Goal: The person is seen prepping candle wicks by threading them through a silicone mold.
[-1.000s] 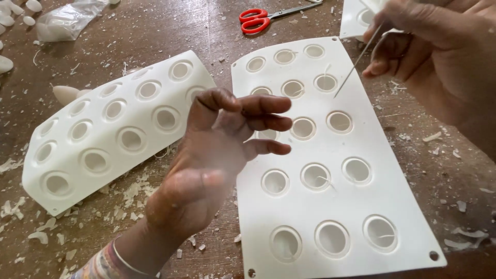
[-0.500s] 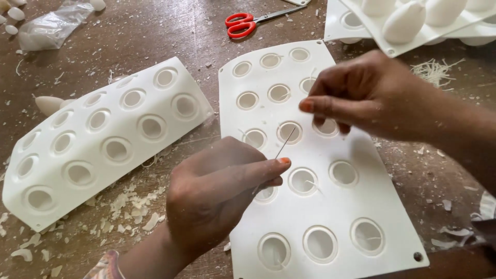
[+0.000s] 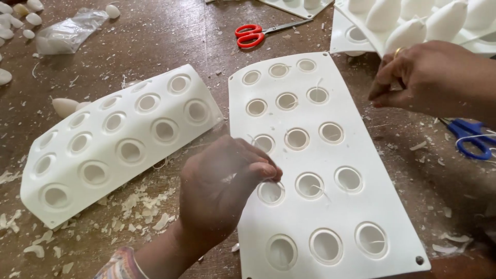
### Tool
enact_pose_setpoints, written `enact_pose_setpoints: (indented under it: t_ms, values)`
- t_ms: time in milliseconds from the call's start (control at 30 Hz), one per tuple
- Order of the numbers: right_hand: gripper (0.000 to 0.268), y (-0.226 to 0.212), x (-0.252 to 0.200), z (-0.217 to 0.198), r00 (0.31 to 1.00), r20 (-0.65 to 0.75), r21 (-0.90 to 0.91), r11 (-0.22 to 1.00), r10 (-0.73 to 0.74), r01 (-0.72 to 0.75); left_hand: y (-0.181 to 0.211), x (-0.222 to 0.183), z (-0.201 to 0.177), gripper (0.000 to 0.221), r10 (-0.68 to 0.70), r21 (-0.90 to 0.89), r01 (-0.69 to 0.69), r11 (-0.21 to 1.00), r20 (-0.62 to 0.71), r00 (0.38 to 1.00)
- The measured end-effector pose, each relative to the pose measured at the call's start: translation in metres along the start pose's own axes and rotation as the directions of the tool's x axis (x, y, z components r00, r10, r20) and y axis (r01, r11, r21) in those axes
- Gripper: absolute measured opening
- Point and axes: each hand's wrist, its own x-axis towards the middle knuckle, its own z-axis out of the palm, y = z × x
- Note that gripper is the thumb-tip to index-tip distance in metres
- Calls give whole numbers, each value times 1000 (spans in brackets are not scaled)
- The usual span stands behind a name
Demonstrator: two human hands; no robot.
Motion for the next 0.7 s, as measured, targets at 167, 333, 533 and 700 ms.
enact_pose_setpoints:
  t_ms: [167, 333, 533, 700]
  values:
    - [31, 16, 13, 21, 990, 24, 51, 989, 136, -138, 10, 15, 9, 14, -264, -96, 267, 959, 49, 963]
    - [42, 16, 22, 23, 980, 8, -25, 980, 198, -198, 10, 39, 20, 18, -325, -121, 341, 932, 134, 936]
    - [35, 21, 30, 14, 996, 34, -52, 995, 85, -84, -16, 45, 47, 26, -456, -385, 524, 760, 259, 852]
    - [20, 25, 22, 4, 999, 26, 566, 824, -38, 16, -17, 42, 38, 44, -469, -356, 529, 771, 244, 849]
